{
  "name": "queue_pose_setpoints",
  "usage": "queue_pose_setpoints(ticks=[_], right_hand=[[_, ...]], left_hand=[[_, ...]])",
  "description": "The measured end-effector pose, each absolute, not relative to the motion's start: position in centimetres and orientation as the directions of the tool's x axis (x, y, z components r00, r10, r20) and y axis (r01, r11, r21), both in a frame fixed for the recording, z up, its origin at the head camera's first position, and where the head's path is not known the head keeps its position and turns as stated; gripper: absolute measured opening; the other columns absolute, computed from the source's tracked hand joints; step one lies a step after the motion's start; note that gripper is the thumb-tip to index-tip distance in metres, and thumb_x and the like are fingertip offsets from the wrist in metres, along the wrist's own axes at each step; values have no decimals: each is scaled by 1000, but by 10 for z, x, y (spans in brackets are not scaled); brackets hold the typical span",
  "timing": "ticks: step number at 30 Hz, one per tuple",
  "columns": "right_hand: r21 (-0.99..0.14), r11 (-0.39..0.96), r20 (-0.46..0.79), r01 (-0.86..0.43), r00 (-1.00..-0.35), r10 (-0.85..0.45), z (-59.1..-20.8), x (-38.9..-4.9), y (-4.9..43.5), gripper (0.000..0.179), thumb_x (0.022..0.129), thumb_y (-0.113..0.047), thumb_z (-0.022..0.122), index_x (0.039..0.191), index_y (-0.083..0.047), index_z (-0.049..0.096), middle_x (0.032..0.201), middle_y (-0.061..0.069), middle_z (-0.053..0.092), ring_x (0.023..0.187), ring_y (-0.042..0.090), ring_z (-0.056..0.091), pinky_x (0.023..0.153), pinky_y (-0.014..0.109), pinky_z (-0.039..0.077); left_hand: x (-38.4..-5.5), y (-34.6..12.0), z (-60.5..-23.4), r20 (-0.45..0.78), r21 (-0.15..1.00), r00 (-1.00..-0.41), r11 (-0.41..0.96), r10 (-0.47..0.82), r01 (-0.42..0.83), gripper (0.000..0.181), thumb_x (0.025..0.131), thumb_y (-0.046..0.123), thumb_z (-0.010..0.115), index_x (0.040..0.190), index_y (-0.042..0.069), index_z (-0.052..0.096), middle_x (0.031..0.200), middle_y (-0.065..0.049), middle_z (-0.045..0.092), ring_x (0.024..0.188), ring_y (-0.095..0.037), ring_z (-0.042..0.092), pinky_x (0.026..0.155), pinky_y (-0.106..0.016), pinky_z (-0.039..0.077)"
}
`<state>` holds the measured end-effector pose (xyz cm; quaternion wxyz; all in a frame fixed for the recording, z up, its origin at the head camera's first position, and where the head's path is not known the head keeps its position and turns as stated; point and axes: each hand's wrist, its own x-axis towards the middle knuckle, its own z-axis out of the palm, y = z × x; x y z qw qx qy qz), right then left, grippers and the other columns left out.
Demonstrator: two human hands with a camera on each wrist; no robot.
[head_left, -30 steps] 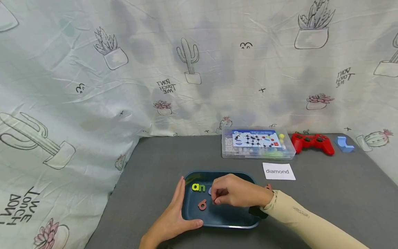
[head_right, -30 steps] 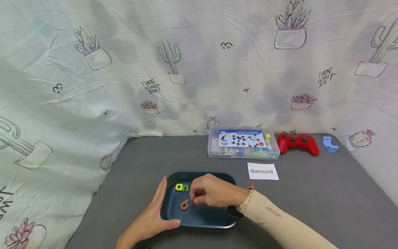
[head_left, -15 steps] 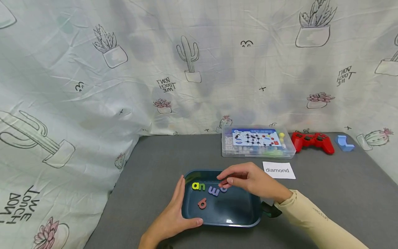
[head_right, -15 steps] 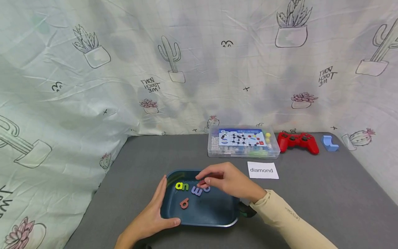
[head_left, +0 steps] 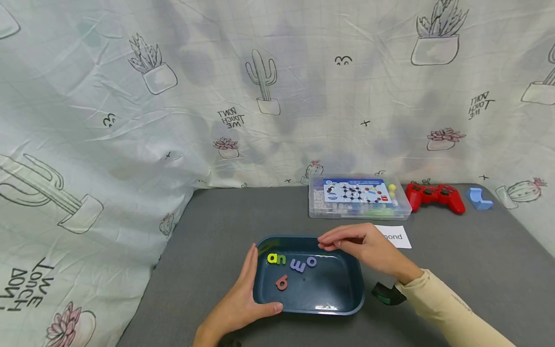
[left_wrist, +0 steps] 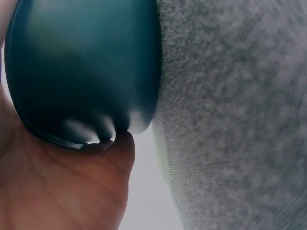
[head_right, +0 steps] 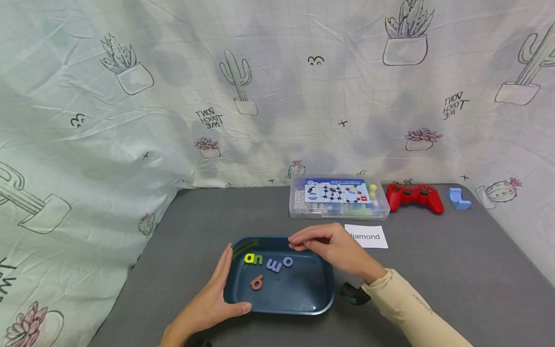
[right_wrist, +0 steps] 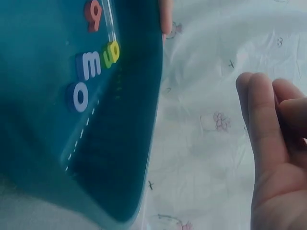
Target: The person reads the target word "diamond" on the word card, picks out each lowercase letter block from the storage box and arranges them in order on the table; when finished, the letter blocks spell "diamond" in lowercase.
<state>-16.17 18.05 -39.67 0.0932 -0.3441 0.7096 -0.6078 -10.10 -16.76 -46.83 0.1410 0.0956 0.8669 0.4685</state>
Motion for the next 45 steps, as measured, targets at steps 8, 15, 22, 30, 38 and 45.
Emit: queue_pose_setpoints(ticks=[8,15,22,30,38,45], right_hand=[[-932,160,186,-324,-811,-554,-395,-156,203,33,111,-5,58,143,-4,68,136,10,72,107,21,73,41,31,38],[-966,125,127,-228,-832,-540,-398,-152,221,38,112,-5,56,149,-1,62,144,17,66,119,27,71,54,36,49],[-964,123,151,-236,-866,-476,-408,-147,233,34,110,-5,61,142,0,67,138,18,69,121,32,70,78,31,62],[-949,214,132,-232,-908,-398,-415,-142,245,30,106,-9,68,135,-4,72,126,11,76,107,34,74,84,41,63],[-949,201,153,-242,-914,-376,-424,-140,259,28,107,-7,66,135,-2,72,127,14,75,114,30,74,94,35,59],[-968,168,114,-186,-924,-364,-433,-138,274,38,113,-9,56,147,7,59,141,8,70,122,26,71,98,35,56]], left_hand=[[-101,-167,-467,-171,834,-942,552,290,18,139,81,53,92,173,23,-7,179,-2,-13,162,-40,8,119,-73,23],[-101,-167,-467,-171,835,-942,550,289,17,139,81,53,92,173,23,-8,179,-1,-14,162,-39,7,119,-73,23],[-101,-167,-466,-180,829,-941,559,288,12,139,81,54,91,173,22,-8,179,-3,-14,162,-41,7,119,-74,22],[-101,-168,-467,-165,834,-940,551,297,28,139,82,52,92,173,22,-8,179,-3,-15,162,-40,4,119,-74,21],[-101,-167,-467,-171,833,-942,553,289,19,139,81,53,92,173,23,-8,179,-2,-14,162,-40,6,119,-74,22],[-101,-167,-468,-170,834,-941,551,291,20,139,81,52,92,173,22,-8,179,-1,-15,162,-40,5,119,-74,21]])
